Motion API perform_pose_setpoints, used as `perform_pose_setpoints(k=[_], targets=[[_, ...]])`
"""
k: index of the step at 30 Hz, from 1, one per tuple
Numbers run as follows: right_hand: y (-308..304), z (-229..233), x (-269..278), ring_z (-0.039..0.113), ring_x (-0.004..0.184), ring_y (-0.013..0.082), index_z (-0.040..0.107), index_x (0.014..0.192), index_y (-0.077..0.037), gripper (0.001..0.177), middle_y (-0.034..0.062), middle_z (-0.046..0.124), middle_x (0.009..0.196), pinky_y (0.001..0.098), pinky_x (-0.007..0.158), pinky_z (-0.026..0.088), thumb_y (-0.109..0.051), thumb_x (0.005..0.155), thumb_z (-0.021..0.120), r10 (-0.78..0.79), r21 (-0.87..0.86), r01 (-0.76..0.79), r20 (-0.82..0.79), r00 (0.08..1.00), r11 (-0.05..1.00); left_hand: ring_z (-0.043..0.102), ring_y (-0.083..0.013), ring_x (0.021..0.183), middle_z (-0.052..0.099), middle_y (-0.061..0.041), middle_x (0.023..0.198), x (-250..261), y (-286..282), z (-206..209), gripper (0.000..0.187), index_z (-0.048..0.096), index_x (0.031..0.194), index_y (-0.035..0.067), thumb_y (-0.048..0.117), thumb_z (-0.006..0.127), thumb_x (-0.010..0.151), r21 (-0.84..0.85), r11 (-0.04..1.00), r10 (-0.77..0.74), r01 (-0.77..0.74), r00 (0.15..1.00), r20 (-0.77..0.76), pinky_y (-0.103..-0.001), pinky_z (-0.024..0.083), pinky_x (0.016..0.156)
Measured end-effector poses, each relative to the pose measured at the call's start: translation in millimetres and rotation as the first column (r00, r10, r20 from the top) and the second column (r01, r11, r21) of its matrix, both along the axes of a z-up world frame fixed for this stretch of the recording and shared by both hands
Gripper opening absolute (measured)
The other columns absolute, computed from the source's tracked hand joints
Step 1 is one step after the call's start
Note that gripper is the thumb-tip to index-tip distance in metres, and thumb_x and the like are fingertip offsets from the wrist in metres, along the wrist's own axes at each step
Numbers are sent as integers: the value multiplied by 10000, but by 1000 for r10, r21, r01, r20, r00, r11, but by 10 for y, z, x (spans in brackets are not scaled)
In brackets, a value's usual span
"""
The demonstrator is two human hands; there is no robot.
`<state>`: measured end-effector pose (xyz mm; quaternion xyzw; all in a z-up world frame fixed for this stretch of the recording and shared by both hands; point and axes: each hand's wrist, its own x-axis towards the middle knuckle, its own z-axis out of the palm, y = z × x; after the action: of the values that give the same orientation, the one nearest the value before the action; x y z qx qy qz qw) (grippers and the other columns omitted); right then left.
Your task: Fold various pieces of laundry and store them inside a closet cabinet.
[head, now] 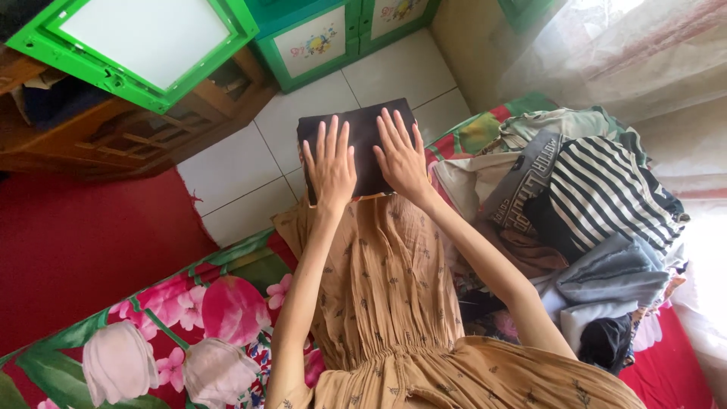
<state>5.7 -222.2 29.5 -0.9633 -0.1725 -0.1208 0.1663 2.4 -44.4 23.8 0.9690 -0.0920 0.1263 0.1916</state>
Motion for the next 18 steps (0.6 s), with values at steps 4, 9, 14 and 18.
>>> perform_pose_setpoints(k=[4, 9, 14, 18], targets=[[-54, -10, -73, 228, 1587, 276, 356, 1602, -16, 621, 112, 278, 1704, 512, 1263, 161, -325, 1090, 524, -100, 66, 103, -57, 993, 992, 276, -271, 1560, 326, -52, 1675, 15, 20, -50, 497, 422, 1582, 154, 269, 480, 1102, -34, 999, -16, 16, 1000, 11, -586, 150, 1258], [-646, -139, -230, 273, 1543, 302, 382, 1571, -15, 659, 136, 347, 1656, 538, 1211, 198, -406, 1067, 549, -315, 60, 318, -59, 947, 946, 335, -266, 1536, 402, -56, 1638, 19, -62, 99, 483, 482, 1545, 140, 278, 520, 1084, 17, 999, -42, 41, 998, 47, -605, 137, 1251], [-1624, 24, -694, 399, 1466, 336, 545, 1469, -17, 576, 163, 490, 1549, 516, 1172, 294, -385, 1037, 650, -493, -27, 493, 3, 870, 869, 421, -300, 1490, 483, -97, 1586, 76, -371, 290, 403, 571, 1470, 92, 213, 531, 1088, -17, 988, -151, 154, 981, 124, -674, 152, 1201], [-2100, 424, -1179, 406, 1462, 345, 628, 1396, -51, 478, 149, 519, 1529, 513, 1168, 308, -319, 1008, 709, -600, -15, 600, 10, 800, 800, 531, -283, 1370, 561, -138, 1470, 69, -937, 405, 279, 640, 1305, 75, 202, 527, 1084, -271, 904, -319, 330, 944, 87, -572, 329, 1190]])
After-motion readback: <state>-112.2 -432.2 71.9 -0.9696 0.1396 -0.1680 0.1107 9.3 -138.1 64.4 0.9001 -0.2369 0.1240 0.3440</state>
